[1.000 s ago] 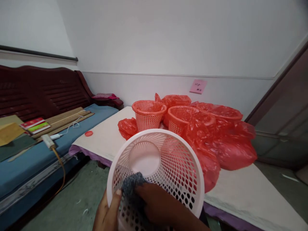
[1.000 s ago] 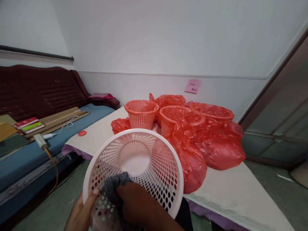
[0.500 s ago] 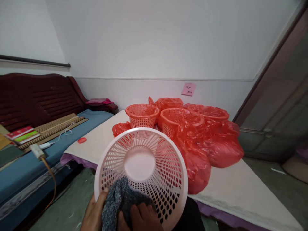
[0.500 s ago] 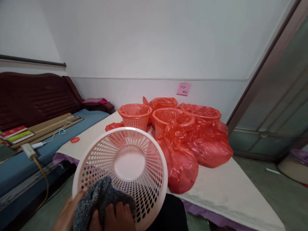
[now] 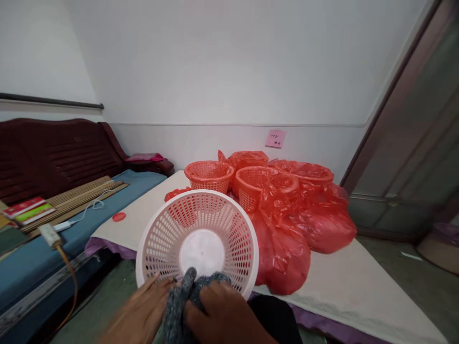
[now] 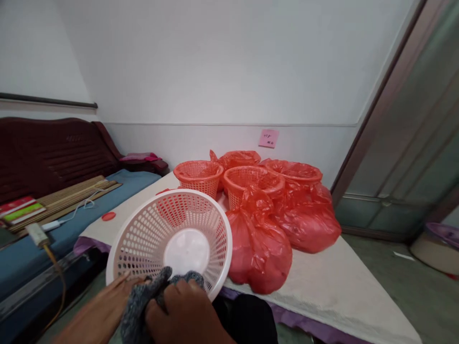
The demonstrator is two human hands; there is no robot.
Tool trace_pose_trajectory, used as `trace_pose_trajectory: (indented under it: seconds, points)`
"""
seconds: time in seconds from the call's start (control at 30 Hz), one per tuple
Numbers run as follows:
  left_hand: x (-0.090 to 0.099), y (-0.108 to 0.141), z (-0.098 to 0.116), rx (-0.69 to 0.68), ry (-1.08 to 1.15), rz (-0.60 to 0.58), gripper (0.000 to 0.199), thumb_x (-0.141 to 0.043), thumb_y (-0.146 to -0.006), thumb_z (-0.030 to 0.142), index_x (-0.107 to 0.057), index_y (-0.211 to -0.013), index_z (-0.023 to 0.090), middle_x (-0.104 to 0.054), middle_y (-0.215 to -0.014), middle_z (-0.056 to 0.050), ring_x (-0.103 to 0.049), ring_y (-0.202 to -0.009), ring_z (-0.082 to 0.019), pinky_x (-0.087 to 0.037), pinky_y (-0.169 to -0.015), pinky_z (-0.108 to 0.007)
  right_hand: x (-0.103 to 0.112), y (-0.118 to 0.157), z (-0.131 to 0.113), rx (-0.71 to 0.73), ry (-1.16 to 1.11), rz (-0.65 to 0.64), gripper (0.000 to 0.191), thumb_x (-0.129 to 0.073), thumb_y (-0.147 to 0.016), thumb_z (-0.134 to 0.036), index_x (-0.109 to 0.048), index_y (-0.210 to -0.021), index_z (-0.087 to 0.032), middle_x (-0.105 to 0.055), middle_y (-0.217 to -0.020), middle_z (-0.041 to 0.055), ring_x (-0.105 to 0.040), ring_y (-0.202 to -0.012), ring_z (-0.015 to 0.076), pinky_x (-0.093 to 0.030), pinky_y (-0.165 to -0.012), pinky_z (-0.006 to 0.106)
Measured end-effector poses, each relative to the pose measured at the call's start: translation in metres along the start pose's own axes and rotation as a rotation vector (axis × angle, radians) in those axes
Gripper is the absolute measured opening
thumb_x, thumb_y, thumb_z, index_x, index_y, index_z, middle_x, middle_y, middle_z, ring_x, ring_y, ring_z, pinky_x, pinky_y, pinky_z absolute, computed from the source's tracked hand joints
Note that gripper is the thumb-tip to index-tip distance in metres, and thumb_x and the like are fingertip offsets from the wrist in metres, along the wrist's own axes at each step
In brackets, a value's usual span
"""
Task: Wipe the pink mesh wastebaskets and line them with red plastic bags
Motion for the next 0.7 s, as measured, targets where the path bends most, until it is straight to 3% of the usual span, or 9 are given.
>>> trace_pose_trajectory:
  seconds: [0.13,0.23,0.3,0.33,0.43,0.5,0.57,0.7]
  points:
    - [-0.005,-0.025,-0.013,-0.051,0.018,-0.135,0.046,-0.063,-0.075,0.023,-0.056,-0.121,0.023,-0.074,-0.109,-0.009,-0.072,-0.091,-0.021,-0.058,-0.08,-0.028,0.005,-0.002,0.016,-0.051,-0.159,-0.182,0.019,-0.069,-0.076,-0.027,-0.06,-0.093,-0.024,-0.062,-0.08,0.0,-0.053,-0.068,0.0175,-0.038,-0.058,0.03]
    - [-0.02,-0.027,-0.018,-0.046,0.016,-0.171,0.014,-0.055,-0.081,0.016,-0.065,-0.087,0.025,-0.075,-0.082,-0.002,-0.071,-0.072,-0.018,-0.057,-0.07,-0.027,0.019,-0.003,0.037,-0.222,-0.513,-0.149,0.017,-0.062,-0.079,-0.022,-0.065,-0.096,-0.024,-0.064,-0.086,0.002,-0.058,-0.079,0.0184,-0.043,-0.066,0.03]
    - [-0.026,-0.019,-0.022,-0.007,-0.015,-0.131,0.014,-0.055,-0.08,0.016,-0.062,-0.071,0.024,-0.071,-0.067,-0.001,-0.069,-0.06,-0.019,-0.056,-0.058,-0.028,0.028,0.004,0.061,-0.472,-0.862,-0.003,0.018,-0.056,-0.083,-0.024,-0.068,-0.097,-0.023,-0.067,-0.09,0.0028,-0.062,-0.084,0.0185,-0.047,-0.073,0.03]
    - [-0.027,-0.013,-0.024,0.016,-0.018,-0.103,0.012,-0.056,-0.079,0.017,-0.064,-0.073,0.025,-0.07,-0.065,0.0,-0.068,-0.057,-0.02,-0.055,-0.054,-0.028,0.031,0.012,0.076,-0.643,-1.016,0.115,0.02,-0.055,-0.085,-0.029,-0.068,-0.098,-0.022,-0.069,-0.091,0.0033,-0.064,-0.085,0.019,-0.049,-0.075,0.031]
    - [-0.027,0.001,-0.035,0.124,0.088,-0.079,0.022,-0.059,-0.082,0.025,-0.068,-0.102,0.029,-0.078,-0.083,0.0,-0.073,-0.069,-0.02,-0.057,-0.063,-0.025,0.032,0.062,0.115,-1.234,-1.166,0.522,0.041,-0.059,-0.081,-0.05,-0.066,-0.107,-0.019,-0.073,-0.098,0.0059,-0.068,-0.089,0.023,-0.053,-0.078,0.034]
    - [-0.023,0.006,-0.046,0.278,0.248,-0.079,0.028,-0.057,-0.086,0.03,-0.067,-0.112,0.034,-0.078,-0.098,0.0,-0.074,-0.084,-0.02,-0.056,-0.073,-0.022,0.03,0.097,0.127,-1.483,-1.127,0.729,0.059,-0.065,-0.074,-0.058,-0.064,-0.116,-0.017,-0.074,-0.105,0.0079,-0.068,-0.095,0.0262,-0.054,-0.082,0.037]
    - [-0.018,0.01,-0.059,0.531,0.445,-0.037,0.025,-0.057,-0.086,0.039,-0.071,-0.106,0.034,-0.077,-0.101,0.0,-0.073,-0.09,-0.021,-0.055,-0.077,-0.022,0.023,0.124,0.133,-1.607,-1.13,0.836,0.07,-0.068,-0.07,-0.06,-0.059,-0.125,-0.017,-0.073,-0.109,0.0086,-0.069,-0.096,0.0284,-0.055,-0.081,0.039]
    - [-0.018,0.022,-0.067,1.058,0.801,0.132,0.042,-0.061,-0.078,0.057,-0.074,-0.101,0.023,-0.076,-0.097,-0.005,-0.07,-0.09,-0.026,-0.055,-0.078,-0.026,0.01,0.156,0.132,-1.718,-0.905,0.725,0.069,-0.065,-0.072,-0.062,-0.063,-0.121,-0.012,-0.076,-0.096,0.0101,-0.07,-0.091,0.0319,-0.057,-0.077,0.04]
Point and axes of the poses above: each hand's wrist, its own y-axis away from the middle knuckle, its own x-axis out of the back of the hand, z = x × y, the point moved 7 cm from there along -y, towards the middle knuckle
